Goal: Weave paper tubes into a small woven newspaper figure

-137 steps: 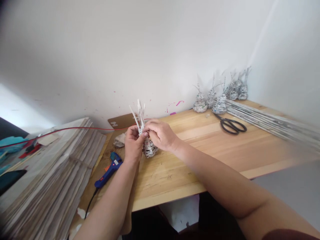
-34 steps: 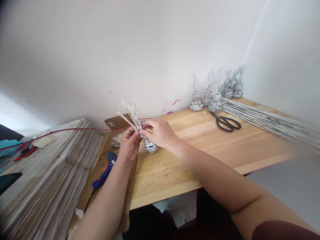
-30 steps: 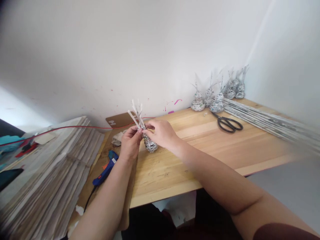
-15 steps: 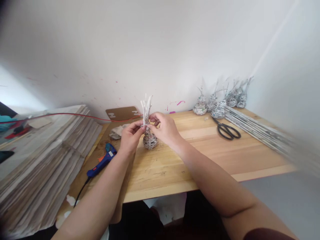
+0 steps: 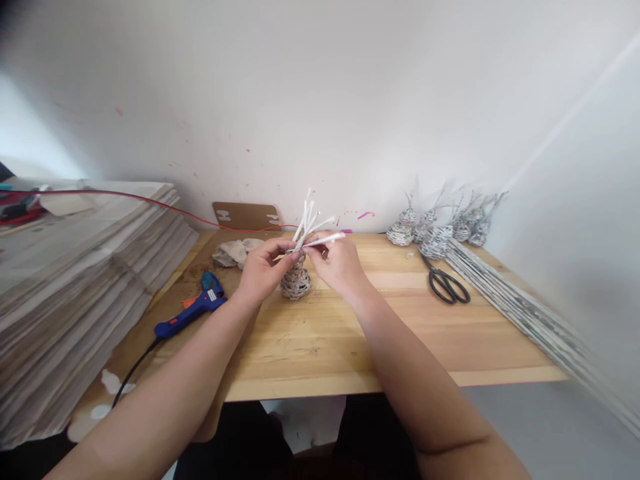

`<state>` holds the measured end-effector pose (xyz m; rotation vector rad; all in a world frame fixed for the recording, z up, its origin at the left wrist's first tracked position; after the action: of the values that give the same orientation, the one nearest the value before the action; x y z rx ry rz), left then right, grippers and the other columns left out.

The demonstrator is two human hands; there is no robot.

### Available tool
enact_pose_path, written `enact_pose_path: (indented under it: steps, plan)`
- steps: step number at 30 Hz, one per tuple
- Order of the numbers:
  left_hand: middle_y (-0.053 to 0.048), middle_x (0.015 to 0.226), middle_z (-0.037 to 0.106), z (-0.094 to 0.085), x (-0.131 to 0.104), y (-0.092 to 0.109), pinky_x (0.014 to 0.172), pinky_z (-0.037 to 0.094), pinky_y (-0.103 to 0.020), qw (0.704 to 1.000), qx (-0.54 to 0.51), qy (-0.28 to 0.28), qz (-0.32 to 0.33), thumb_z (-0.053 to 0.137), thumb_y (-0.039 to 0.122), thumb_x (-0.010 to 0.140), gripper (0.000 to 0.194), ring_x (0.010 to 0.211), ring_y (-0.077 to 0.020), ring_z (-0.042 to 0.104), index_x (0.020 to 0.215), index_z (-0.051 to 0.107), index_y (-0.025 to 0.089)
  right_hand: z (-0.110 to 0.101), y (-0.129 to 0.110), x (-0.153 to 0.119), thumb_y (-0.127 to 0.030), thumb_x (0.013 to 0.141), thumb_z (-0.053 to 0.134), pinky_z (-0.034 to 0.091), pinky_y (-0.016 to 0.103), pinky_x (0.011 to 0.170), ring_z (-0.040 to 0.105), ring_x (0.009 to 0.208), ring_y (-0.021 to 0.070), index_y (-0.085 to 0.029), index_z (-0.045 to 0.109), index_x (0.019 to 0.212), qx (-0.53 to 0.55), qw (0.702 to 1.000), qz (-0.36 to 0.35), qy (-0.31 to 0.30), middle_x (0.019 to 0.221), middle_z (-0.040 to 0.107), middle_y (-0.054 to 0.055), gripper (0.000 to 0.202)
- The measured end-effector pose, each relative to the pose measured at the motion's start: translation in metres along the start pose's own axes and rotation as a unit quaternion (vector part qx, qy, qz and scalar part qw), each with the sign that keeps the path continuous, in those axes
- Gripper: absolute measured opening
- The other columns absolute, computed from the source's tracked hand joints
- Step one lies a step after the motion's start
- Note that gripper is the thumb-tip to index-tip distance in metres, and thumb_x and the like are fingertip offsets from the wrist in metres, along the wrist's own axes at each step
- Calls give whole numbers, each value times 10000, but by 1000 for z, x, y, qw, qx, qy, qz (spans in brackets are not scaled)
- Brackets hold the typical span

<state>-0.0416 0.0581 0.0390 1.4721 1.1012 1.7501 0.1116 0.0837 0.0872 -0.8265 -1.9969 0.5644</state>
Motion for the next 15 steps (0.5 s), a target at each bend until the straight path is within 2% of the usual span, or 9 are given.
enact_pose_path:
  steps: [3,8,15]
  plan:
    - [-82,933,734,2,-1,3,711,558,-250,999,31,4,10,788,268,745,180,859,-184,666,909,774,194,-3,1,0,-237,845,639,473,280,615,660,691,176,-177,731,834,-27,1000,11,-2,775,742,54,111]
    - [-81,945,724,4,-3,4,684,572,-258,998,57,5,12,783,269,750,187,842,-183,662,918,758,191,-5,0,-1,-220,828,640,487,281,653,686,710,177,-168,740,889,-42,999,32,-7,803,762,51,128]
    - [-67,920,723,2,-5,11,695,556,-245,998,55,24,30,790,217,736,143,839,-175,663,877,771,201,-6,-9,-3,-212,819,631,474,267,649,647,646,150,-190,701,815,-80,997,3,6,768,744,30,73]
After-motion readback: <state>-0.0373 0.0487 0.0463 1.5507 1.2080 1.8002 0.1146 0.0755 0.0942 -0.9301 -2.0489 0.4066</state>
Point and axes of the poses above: each hand's wrist, its own x-axis towards the middle knuckle, its own z-axis out of the palm, y = z × x, the point moved 7 cm from there along x, towards the middle knuckle
